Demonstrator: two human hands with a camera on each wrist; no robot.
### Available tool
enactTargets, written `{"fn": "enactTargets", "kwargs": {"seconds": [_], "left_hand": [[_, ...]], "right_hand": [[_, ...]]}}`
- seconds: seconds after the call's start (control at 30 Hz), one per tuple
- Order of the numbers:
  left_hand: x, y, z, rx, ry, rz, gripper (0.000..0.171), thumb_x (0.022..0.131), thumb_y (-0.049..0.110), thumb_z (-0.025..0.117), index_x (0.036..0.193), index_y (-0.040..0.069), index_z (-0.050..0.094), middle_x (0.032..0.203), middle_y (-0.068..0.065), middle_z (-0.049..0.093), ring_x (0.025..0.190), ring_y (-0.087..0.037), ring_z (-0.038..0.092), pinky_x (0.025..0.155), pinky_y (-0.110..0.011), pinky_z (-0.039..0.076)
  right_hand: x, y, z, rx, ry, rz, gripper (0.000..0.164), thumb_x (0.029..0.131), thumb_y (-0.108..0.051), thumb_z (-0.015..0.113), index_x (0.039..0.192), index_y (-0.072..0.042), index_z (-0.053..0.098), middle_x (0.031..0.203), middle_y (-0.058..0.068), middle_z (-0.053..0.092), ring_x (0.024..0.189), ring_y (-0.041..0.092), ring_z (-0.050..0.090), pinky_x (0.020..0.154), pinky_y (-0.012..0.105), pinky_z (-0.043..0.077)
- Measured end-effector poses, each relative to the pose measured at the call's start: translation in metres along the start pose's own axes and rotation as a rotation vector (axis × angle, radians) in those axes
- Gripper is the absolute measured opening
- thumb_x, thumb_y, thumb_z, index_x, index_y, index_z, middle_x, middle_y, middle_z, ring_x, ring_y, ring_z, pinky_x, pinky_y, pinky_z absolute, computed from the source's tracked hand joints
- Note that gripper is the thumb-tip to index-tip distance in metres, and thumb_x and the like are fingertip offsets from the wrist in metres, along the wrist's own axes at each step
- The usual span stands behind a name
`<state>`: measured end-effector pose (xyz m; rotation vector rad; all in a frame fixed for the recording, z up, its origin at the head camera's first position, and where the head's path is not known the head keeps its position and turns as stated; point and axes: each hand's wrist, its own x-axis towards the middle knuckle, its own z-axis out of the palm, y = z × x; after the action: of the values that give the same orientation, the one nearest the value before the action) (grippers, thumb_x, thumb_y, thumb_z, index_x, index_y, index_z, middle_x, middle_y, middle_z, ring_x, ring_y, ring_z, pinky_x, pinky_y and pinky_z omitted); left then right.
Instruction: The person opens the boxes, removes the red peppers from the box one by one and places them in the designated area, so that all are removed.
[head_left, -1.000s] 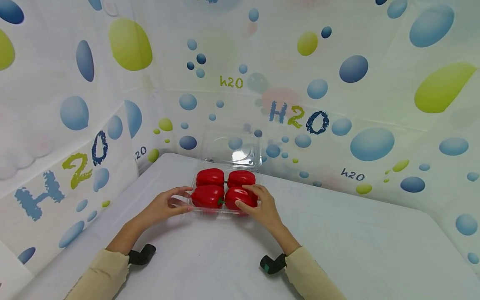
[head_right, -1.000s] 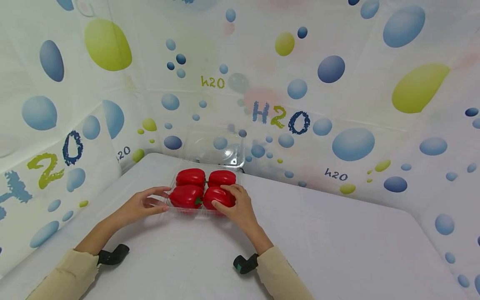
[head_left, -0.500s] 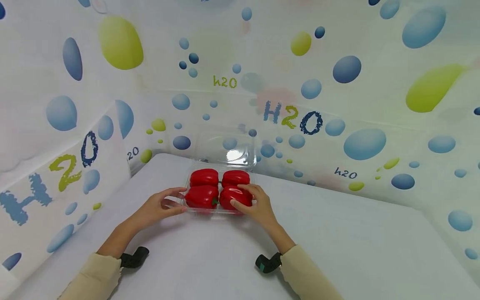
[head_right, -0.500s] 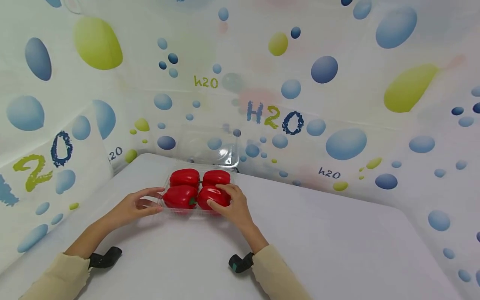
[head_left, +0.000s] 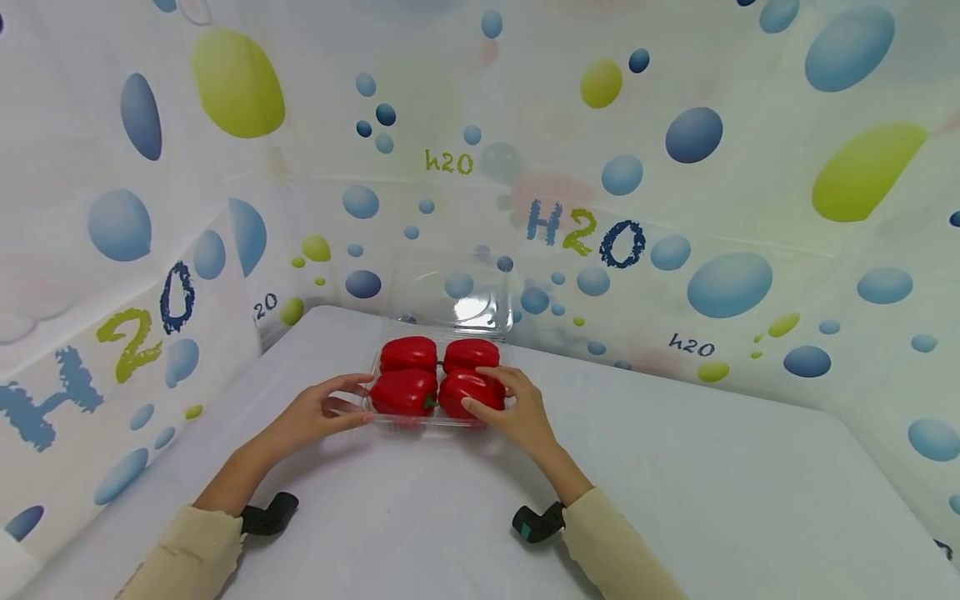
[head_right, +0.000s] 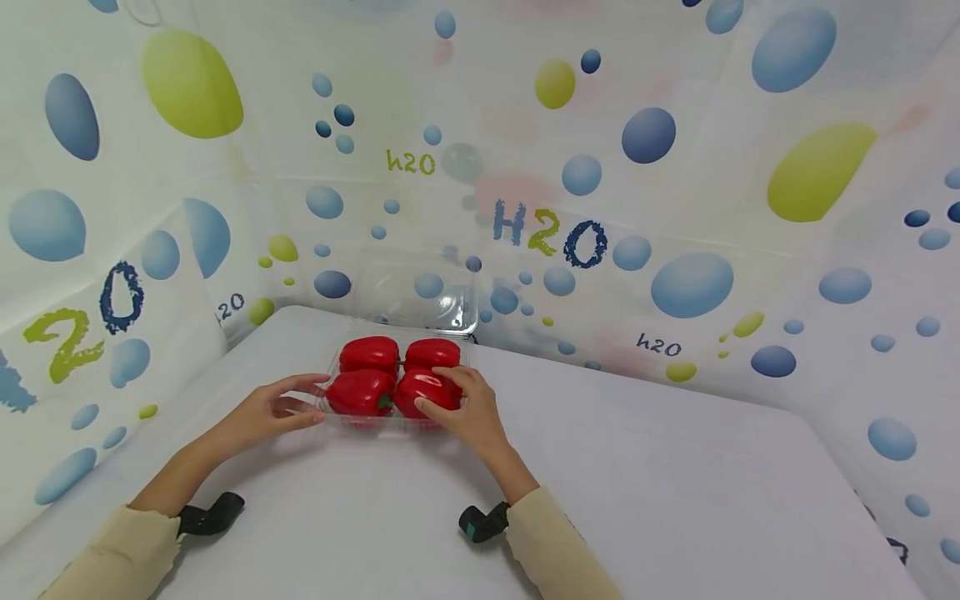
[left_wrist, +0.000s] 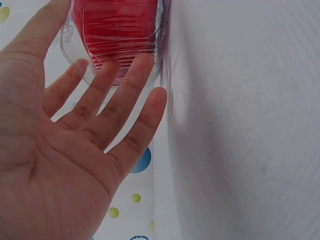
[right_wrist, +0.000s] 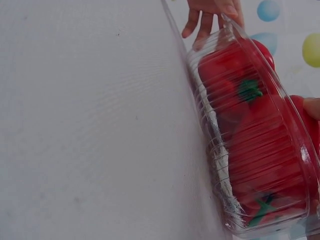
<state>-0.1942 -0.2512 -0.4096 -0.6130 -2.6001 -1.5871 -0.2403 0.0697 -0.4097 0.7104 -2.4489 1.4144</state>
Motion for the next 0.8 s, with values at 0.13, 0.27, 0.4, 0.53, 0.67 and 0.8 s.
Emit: {"fn": "enactTargets", "kwargs": {"seconds": [0.13, 0.27, 0.4, 0.53, 0.67, 0.8], "left_hand": [[0.0001, -0.0009, 0.0005, 0.002, 0.001, 0.005, 0.058, 0.089, 0.013, 0.071, 0.139, -0.002, 0.046, 0.123, -0.027, 0.059, 0.097, -0.026, 0.068, 0.079, -0.025, 0.057], [0.0002, -0.0013, 0.0008, 0.005, -0.001, -0.006, 0.059, 0.089, 0.015, 0.071, 0.14, -0.002, 0.046, 0.124, -0.027, 0.058, 0.098, -0.026, 0.068, 0.08, -0.026, 0.057], [0.0002, -0.0002, 0.0014, 0.006, 0.0, -0.021, 0.06, 0.089, 0.017, 0.072, 0.14, -0.001, 0.045, 0.124, -0.027, 0.058, 0.098, -0.026, 0.068, 0.08, -0.027, 0.057], [0.0004, -0.0001, 0.0018, 0.011, 0.003, -0.016, 0.06, 0.089, 0.016, 0.071, 0.14, -0.002, 0.045, 0.123, -0.027, 0.058, 0.098, -0.027, 0.068, 0.08, -0.026, 0.057], [0.0006, -0.0012, 0.0011, 0.011, 0.0, -0.012, 0.059, 0.089, 0.015, 0.071, 0.14, -0.002, 0.045, 0.122, -0.027, 0.058, 0.099, -0.028, 0.068, 0.08, -0.027, 0.057], [0.0007, -0.0022, 0.0002, 0.004, -0.003, -0.014, 0.06, 0.089, 0.015, 0.071, 0.14, -0.002, 0.045, 0.123, -0.026, 0.058, 0.099, -0.029, 0.068, 0.08, -0.028, 0.058]], "right_hand": [[-0.0001, -0.0006, -0.0004, 0.003, 0.005, 0.003, 0.051, 0.079, -0.026, 0.078, 0.127, -0.014, 0.063, 0.129, 0.01, 0.058, 0.117, 0.027, 0.054, 0.084, 0.043, 0.055], [-0.0006, -0.0006, -0.0008, -0.001, 0.01, -0.001, 0.05, 0.08, -0.026, 0.078, 0.126, -0.015, 0.064, 0.128, 0.009, 0.059, 0.115, 0.026, 0.054, 0.083, 0.04, 0.055], [-0.0009, -0.0001, -0.0009, 0.0, 0.014, -0.002, 0.05, 0.08, -0.027, 0.078, 0.126, -0.015, 0.064, 0.128, 0.009, 0.059, 0.114, 0.026, 0.054, 0.082, 0.038, 0.055], [-0.0013, 0.0004, -0.0006, 0.009, 0.021, 0.003, 0.05, 0.08, -0.027, 0.078, 0.126, -0.016, 0.064, 0.128, 0.009, 0.059, 0.113, 0.026, 0.054, 0.081, 0.04, 0.055], [-0.0017, 0.0005, -0.0003, 0.021, 0.025, 0.005, 0.049, 0.08, -0.027, 0.078, 0.126, -0.016, 0.064, 0.128, 0.009, 0.059, 0.113, 0.026, 0.054, 0.081, 0.041, 0.055], [-0.0018, 0.0, 0.0, 0.027, 0.029, 0.006, 0.049, 0.08, -0.027, 0.078, 0.126, -0.016, 0.064, 0.129, 0.009, 0.059, 0.113, 0.027, 0.054, 0.081, 0.042, 0.055]]}}
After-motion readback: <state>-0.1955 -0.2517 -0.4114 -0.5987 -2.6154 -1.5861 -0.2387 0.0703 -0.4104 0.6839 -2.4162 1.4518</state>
